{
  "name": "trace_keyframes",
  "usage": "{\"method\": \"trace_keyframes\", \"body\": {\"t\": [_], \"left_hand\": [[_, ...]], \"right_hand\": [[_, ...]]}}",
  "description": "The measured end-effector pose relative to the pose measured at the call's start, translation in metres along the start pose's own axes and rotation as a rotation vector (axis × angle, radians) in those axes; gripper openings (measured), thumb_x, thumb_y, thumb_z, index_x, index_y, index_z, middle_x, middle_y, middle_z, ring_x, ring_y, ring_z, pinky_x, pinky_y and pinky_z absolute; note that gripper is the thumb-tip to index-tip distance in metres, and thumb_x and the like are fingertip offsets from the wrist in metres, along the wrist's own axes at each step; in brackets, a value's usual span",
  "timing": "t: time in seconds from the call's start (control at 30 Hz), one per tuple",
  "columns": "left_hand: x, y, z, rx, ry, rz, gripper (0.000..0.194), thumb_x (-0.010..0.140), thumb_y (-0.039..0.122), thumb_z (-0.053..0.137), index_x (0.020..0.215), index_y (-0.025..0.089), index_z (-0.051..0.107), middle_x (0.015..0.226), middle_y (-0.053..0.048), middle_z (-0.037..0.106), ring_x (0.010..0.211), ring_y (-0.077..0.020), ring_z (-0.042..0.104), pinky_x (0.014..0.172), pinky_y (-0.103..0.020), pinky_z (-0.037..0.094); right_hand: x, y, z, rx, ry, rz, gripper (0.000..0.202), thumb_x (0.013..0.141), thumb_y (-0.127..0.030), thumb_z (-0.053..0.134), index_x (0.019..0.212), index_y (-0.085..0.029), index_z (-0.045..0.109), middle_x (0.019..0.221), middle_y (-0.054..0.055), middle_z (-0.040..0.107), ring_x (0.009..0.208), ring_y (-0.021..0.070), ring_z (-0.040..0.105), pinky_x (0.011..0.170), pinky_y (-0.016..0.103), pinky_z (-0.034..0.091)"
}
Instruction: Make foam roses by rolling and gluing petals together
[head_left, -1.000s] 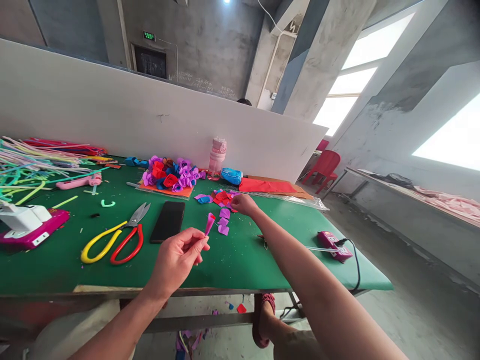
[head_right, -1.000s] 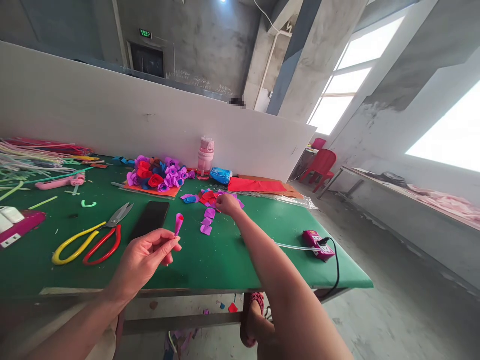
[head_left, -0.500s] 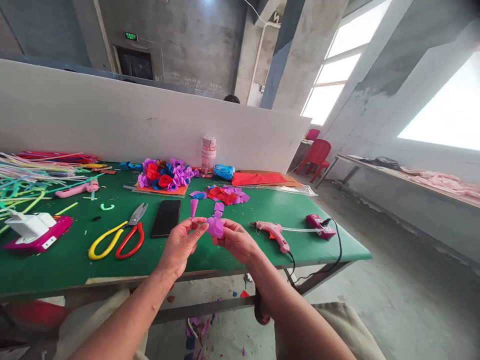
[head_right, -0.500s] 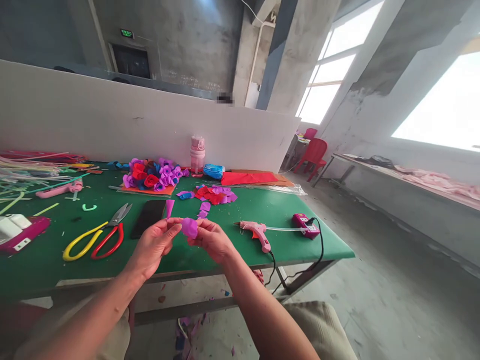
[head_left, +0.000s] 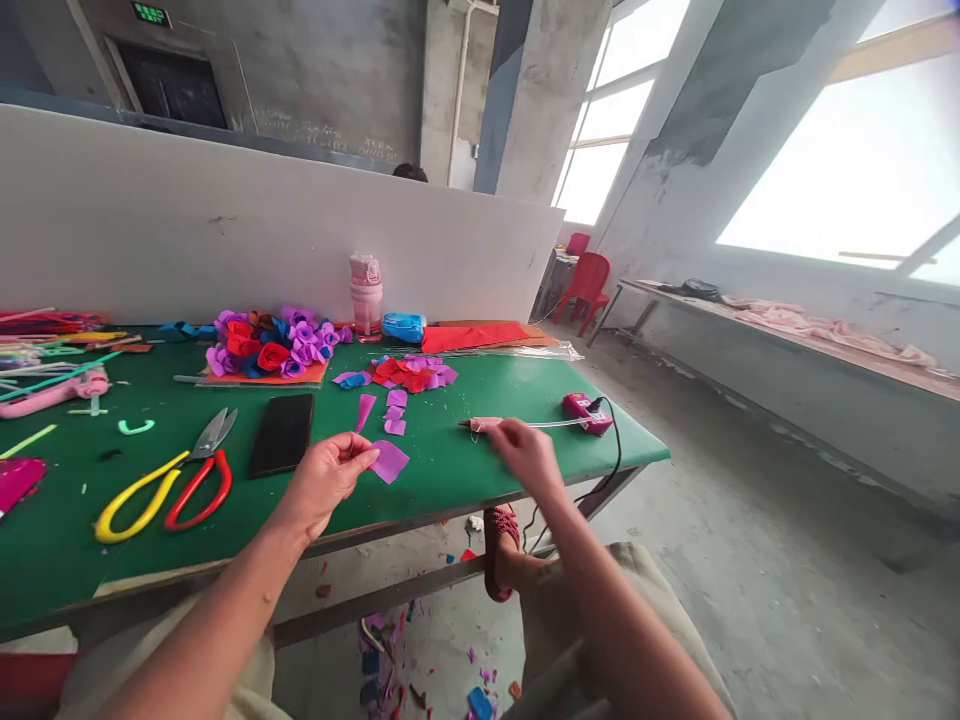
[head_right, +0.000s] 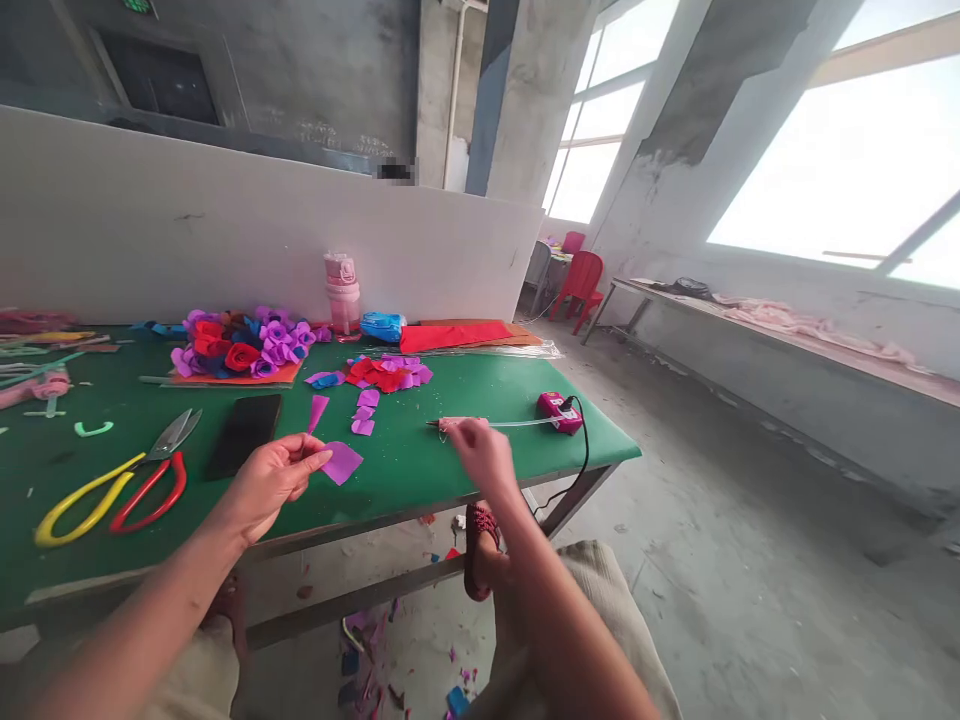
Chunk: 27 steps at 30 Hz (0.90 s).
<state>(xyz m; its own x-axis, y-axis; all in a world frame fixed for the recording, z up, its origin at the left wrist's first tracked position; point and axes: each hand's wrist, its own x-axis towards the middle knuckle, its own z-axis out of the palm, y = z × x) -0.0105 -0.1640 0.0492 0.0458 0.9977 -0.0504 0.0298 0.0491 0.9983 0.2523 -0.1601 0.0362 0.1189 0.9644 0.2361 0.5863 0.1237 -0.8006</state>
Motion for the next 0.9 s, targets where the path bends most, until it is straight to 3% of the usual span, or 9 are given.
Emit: {"method": "trace_keyframes", "body": {"t": [0.07, 0.17, 0.23, 0.3, 0.43, 0.57, 0.67, 0.77, 0.9], "left_hand": [[0.001, 0.001, -0.005, 0.008, -0.072, -0.075, 0.033, 0.056, 0.041, 0.075, 0.066, 0.016, 0.055, 0.055, 0.006, 0.047, 0.038, -0.0013, 0.023, 0.037, -0.018, 0.014], [0.005, -0.002, -0.009, 0.098, -0.135, -0.157, 0.033, 0.054, 0.039, 0.075, 0.067, 0.015, 0.057, 0.054, 0.006, 0.049, 0.038, -0.0016, 0.023, 0.037, -0.018, 0.013], [0.008, -0.007, -0.009, 0.188, -0.131, -0.180, 0.030, 0.053, 0.037, 0.074, 0.065, 0.015, 0.057, 0.052, 0.006, 0.048, 0.039, -0.0027, 0.026, 0.038, -0.018, 0.015], [0.013, -0.014, -0.009, 0.256, -0.111, -0.181, 0.028, 0.052, 0.035, 0.074, 0.060, 0.015, 0.057, 0.050, 0.006, 0.049, 0.042, -0.0043, 0.032, 0.041, -0.019, 0.022], [0.021, -0.028, -0.012, 0.285, -0.079, -0.129, 0.028, 0.049, 0.036, 0.074, 0.056, 0.015, 0.057, 0.055, 0.002, 0.057, 0.055, -0.0103, 0.048, 0.055, -0.023, 0.037], [0.027, -0.038, -0.017, 0.317, -0.090, -0.105, 0.028, 0.049, 0.039, 0.072, 0.058, 0.015, 0.061, 0.058, 0.001, 0.059, 0.059, -0.0134, 0.052, 0.061, -0.026, 0.038], [0.029, -0.043, -0.019, 0.358, -0.093, -0.092, 0.027, 0.051, 0.040, 0.071, 0.059, 0.015, 0.063, 0.059, 0.000, 0.061, 0.060, -0.0145, 0.052, 0.061, -0.027, 0.038], [0.029, -0.047, -0.019, 0.394, -0.084, -0.077, 0.026, 0.053, 0.040, 0.068, 0.059, 0.015, 0.063, 0.058, -0.001, 0.061, 0.060, -0.0151, 0.053, 0.060, -0.027, 0.037], [0.028, -0.049, -0.017, 0.447, -0.074, -0.048, 0.022, 0.056, 0.037, 0.065, 0.059, 0.016, 0.063, 0.058, -0.001, 0.062, 0.060, -0.0154, 0.053, 0.059, -0.026, 0.038]], "right_hand": [[0.014, 0.023, -0.025, -0.199, 0.038, 0.114, 0.035, 0.078, -0.053, 0.052, 0.063, -0.021, 0.051, 0.055, 0.003, 0.062, 0.062, 0.0193, 0.058, 0.056, 0.027, 0.040], [0.030, 0.046, -0.040, -0.375, -0.230, 0.247, 0.031, 0.072, -0.048, 0.058, 0.063, -0.020, 0.050, 0.055, 0.001, 0.064, 0.059, 0.0162, 0.057, 0.053, 0.024, 0.036], [0.039, 0.051, -0.039, -0.377, -0.396, 0.266, 0.026, 0.070, -0.040, 0.060, 0.059, -0.018, 0.051, 0.054, 0.001, 0.062, 0.054, 0.0140, 0.054, 0.050, 0.023, 0.035], [0.045, 0.050, -0.036, -0.330, -0.484, 0.301, 0.029, 0.071, -0.038, 0.060, 0.053, -0.017, 0.050, 0.049, 0.001, 0.058, 0.050, 0.0121, 0.050, 0.047, 0.022, 0.035], [0.042, 0.040, -0.032, 0.152, -0.443, 0.407, 0.025, 0.073, -0.038, 0.063, 0.064, -0.016, 0.056, 0.054, -0.001, 0.053, 0.050, 0.0091, 0.047, 0.048, 0.021, 0.045], [0.020, 0.030, -0.021, 0.814, -0.327, 0.483, 0.015, 0.073, -0.025, 0.067, 0.081, -0.015, 0.059, 0.073, 0.001, 0.060, 0.060, 0.0083, 0.056, 0.062, 0.021, 0.056], [-0.002, 0.024, -0.001, 1.203, -0.479, 0.575, 0.014, 0.078, -0.025, 0.062, 0.087, -0.015, 0.058, 0.061, -0.004, 0.050, 0.048, 0.0047, 0.046, 0.049, 0.014, 0.051], [-0.020, 0.015, 0.020, 1.274, -0.663, 0.608, 0.023, 0.083, -0.038, 0.058, 0.081, -0.015, 0.057, 0.053, -0.006, 0.042, 0.041, 0.0046, 0.037, 0.037, 0.014, 0.041], [-0.032, -0.001, 0.027, 0.986, -0.595, 0.435, 0.031, 0.083, -0.044, 0.058, 0.091, -0.015, 0.059, 0.062, 0.000, 0.055, 0.051, 0.0095, 0.049, 0.049, 0.021, 0.045]]}}
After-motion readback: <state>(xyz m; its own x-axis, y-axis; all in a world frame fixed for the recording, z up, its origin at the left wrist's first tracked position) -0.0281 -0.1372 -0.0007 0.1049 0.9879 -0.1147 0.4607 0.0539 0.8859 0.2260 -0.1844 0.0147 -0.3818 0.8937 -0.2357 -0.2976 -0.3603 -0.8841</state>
